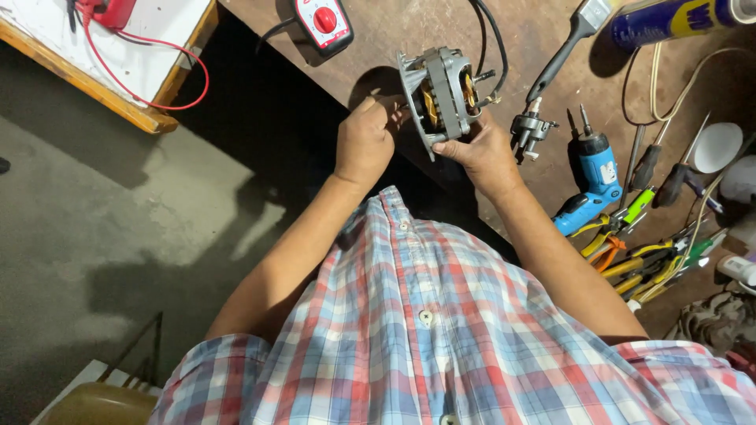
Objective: Inspecting, cleaning, and disassembling an electric motor using a brush, spray lubricant, and an electric screwdriver on a workbench.
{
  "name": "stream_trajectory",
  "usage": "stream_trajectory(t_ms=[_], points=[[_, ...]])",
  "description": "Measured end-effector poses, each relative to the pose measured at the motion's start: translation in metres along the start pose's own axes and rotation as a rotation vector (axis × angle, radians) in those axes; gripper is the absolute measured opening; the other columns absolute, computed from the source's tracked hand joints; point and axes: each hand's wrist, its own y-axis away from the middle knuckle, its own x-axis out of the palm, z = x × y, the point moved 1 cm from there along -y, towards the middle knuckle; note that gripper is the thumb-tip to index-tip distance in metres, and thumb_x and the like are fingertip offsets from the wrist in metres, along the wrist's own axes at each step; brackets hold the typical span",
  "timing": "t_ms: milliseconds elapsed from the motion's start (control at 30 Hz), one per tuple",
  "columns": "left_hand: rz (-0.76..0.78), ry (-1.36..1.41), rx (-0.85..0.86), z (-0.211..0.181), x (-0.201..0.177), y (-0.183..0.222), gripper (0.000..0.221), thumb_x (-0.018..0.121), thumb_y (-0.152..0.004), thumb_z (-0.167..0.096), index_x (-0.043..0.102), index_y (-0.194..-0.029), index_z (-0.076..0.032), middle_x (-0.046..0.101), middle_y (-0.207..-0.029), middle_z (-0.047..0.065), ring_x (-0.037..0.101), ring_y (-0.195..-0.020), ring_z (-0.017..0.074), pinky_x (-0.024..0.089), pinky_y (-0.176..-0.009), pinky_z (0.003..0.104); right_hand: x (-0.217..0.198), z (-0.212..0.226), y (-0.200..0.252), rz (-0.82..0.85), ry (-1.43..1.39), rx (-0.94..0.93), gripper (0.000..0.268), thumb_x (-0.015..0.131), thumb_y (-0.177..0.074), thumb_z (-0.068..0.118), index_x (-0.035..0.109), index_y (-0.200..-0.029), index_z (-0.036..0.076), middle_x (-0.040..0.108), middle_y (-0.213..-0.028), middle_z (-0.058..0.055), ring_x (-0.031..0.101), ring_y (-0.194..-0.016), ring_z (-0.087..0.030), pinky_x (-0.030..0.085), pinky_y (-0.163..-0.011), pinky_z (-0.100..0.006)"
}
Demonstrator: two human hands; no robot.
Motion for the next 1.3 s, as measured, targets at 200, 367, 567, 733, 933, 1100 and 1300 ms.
stream_trajectory(t_ms=[200, 367, 567, 733, 933, 1100, 1300], points=[[0.227, 0.405, -0.373, -0.025, -0.027, -0.052, 0.022, 0.069, -0.111, -0.012, 0.089, -0.119, -0.007, 0.086, -0.115, 0.012, 0.082, -0.123, 0.0375, 0.063, -0.115, 0.051, 0.005, 0.026, -0.016, -0.192, 0.105, 0.027, 0.087, 0.121, -0.079, 0.024, 0.072, -0.148, 0.005, 0.084, -0.137, -0.017, 0.077, -0.137, -0.034, 0.056, -0.124, -0.051], [0.195, 1.190, -0.990, 0.003, -0.022, -0.037, 0.057, 0.075, -0.116, -0.051, 0.080, -0.155, -0.010, 0.076, -0.154, 0.012, 0.065, -0.151, 0.0347, 0.039, -0.137, 0.062, 0.026, 0.092, -0.011, -0.241, 0.367, 0.183, 0.089, 0.115, -0.081, 0.033, 0.065, -0.148, 0.003, 0.083, -0.137, -0.032, 0.073, -0.138, -0.057, 0.056, -0.121, -0.069], [0.318, 0.775, -0.735, -0.080, -0.073, -0.068, 0.086, 0.053, -0.126, -0.062, 0.048, -0.177, 0.008, 0.043, -0.186, 0.034, 0.034, -0.176, 0.0475, 0.024, -0.147, 0.064, 0.032, 0.029, -0.020, -0.262, 0.438, 0.180, 0.094, 0.113, -0.083, 0.040, 0.059, -0.153, 0.007, 0.082, -0.138, -0.032, 0.075, -0.136, -0.054, 0.061, -0.117, -0.065], [0.347, 0.624, -0.711, -0.062, -0.064, -0.065, 0.083, 0.048, -0.127, -0.065, 0.054, -0.176, 0.001, 0.053, -0.181, 0.029, 0.041, -0.174, 0.0423, 0.030, -0.146, 0.061, 0.027, 0.012, -0.016, -0.205, 0.450, 0.116, 0.095, 0.109, -0.089, 0.034, 0.053, -0.158, 0.001, 0.079, -0.140, -0.038, 0.073, -0.138, -0.058, 0.058, -0.120, -0.068], [0.309, 0.515, -0.705, -0.051, -0.054, -0.065, 0.079, 0.048, -0.126, -0.064, 0.060, -0.173, -0.002, 0.062, -0.174, 0.029, 0.049, -0.170, 0.0419, 0.037, -0.143, 0.060, 0.006, 0.052, 0.007, -0.128, 0.445, 0.069, 0.102, 0.102, -0.097, 0.038, 0.048, -0.172, -0.005, 0.070, -0.156, -0.040, 0.064, -0.151, -0.059, 0.049, -0.130, -0.067], [0.243, 0.551, -0.677, -0.054, -0.048, -0.082, 0.073, 0.049, -0.127, -0.058, 0.062, -0.171, -0.001, 0.063, -0.173, 0.031, 0.051, -0.168, 0.0445, 0.038, -0.142, 0.062, -0.066, 0.053, 0.072, -0.212, 0.592, 0.189, 0.084, 0.092, -0.105, 0.043, 0.059, -0.174, 0.009, 0.074, -0.158, -0.022, 0.067, -0.151, -0.046, 0.053, -0.126, -0.059], [0.202, 0.564, -0.670, -0.053, -0.042, -0.086, 0.068, 0.054, -0.127, -0.059, 0.066, -0.170, -0.007, 0.065, -0.173, 0.026, 0.052, -0.168, 0.0424, 0.039, -0.141, 0.062, -0.181, -0.048, 0.171, -0.550, 0.953, 0.438, 0.084, 0.092, -0.110, 0.053, 0.062, -0.171, 0.003, 0.070, -0.150, -0.031, 0.070, -0.140, -0.056, 0.056, -0.120, -0.065]])
